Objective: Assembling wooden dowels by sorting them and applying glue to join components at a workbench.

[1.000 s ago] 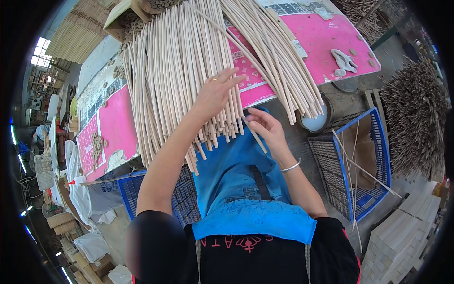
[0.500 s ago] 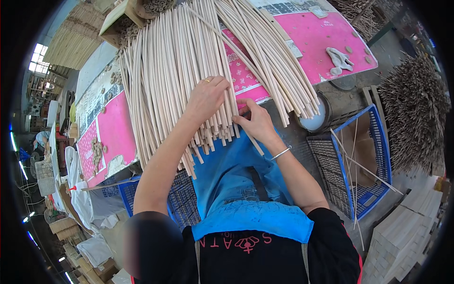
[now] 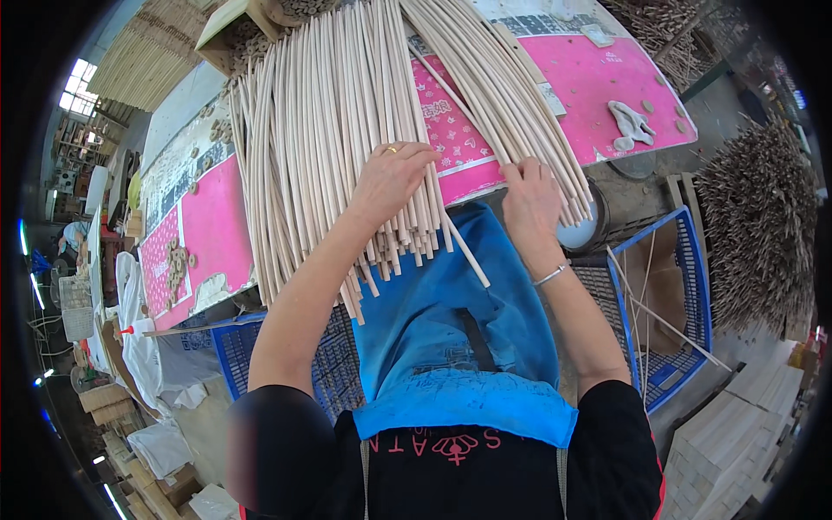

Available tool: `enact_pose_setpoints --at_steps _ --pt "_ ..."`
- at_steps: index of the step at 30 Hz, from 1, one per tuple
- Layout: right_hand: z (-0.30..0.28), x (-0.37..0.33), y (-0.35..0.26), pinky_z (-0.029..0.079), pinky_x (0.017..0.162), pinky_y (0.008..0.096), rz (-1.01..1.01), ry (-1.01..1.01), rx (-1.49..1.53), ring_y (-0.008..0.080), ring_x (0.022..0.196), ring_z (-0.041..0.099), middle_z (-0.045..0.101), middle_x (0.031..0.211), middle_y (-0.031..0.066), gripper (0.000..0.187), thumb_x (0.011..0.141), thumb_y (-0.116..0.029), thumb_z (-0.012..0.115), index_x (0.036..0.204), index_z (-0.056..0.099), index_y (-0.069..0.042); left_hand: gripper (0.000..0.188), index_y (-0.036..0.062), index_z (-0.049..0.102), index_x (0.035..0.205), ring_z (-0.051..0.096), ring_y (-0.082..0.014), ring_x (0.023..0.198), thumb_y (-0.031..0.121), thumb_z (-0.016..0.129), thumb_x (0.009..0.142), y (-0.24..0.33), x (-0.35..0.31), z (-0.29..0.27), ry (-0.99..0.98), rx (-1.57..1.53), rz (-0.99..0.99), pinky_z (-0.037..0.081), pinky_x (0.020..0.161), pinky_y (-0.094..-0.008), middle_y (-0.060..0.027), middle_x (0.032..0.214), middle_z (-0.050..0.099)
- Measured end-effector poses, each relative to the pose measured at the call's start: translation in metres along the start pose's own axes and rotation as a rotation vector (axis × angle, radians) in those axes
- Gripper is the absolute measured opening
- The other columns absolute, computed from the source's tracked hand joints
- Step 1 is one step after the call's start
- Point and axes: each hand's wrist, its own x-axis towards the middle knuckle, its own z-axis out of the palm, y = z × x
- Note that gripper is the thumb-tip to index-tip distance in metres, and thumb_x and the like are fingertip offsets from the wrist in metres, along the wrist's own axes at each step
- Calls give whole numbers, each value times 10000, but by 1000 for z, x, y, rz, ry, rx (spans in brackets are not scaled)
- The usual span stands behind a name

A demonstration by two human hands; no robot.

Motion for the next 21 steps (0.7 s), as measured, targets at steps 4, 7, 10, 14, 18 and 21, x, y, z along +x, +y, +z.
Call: enact_pose_setpoints --at_steps 4,7,10,14,18,21 --pt "-16 -1 -14 503 847 405 -93 114 168 283 1025 607 627 1059 94 234 825 -77 658 1054 705 -86 329 143 658 1226 644 -225 1115 95 651 901 7 3 -4 7 -1 -56 454 1010 -414 -36 1194 675" --pt "1 -9 -40 540 775 449 217 -236 748 334 915 677 662 1084 139 285 841 -188 743 1093 685 -68 286 131 661 1179 645 -226 1100 99 652 895 4 3 0 -2 3 -49 454 994 -411 -45 1114 680" --pt "9 2 -55 539 794 456 198 -317 682 350 888 680 667 1041 163 433 827 -212 775 1208 623 -73 214 119 671 1105 647 -233 1084 107 653 892 -2 0 6 59 31 -2 450 983 -406 -47 1035 677" --pt "15 6 -52 534 809 443 159 -343 618 335 909 658 643 1005 166 487 815 -168 763 1261 589 -80 97 107 686 978 640 -236 1075 123 655 887 1 0 5 26 71 11 443 984 -404 -45 979 660" --pt "16 10 -67 530 788 446 44 -220 395 331 918 637 588 1002 136 364 767 -127 744 1107 619 -89 74 106 690 935 631 -226 1082 124 647 878 4 -1 3 28 106 25 445 978 -402 -38 975 660" --pt "21 15 -75 480 781 479 53 -309 365 306 992 605 571 996 113 241 763 -111 736 986 646 -104 88 109 695 932 625 -219 1081 120 636 867 1 1 4 49 123 37 448 971 -400 -27 985 666"
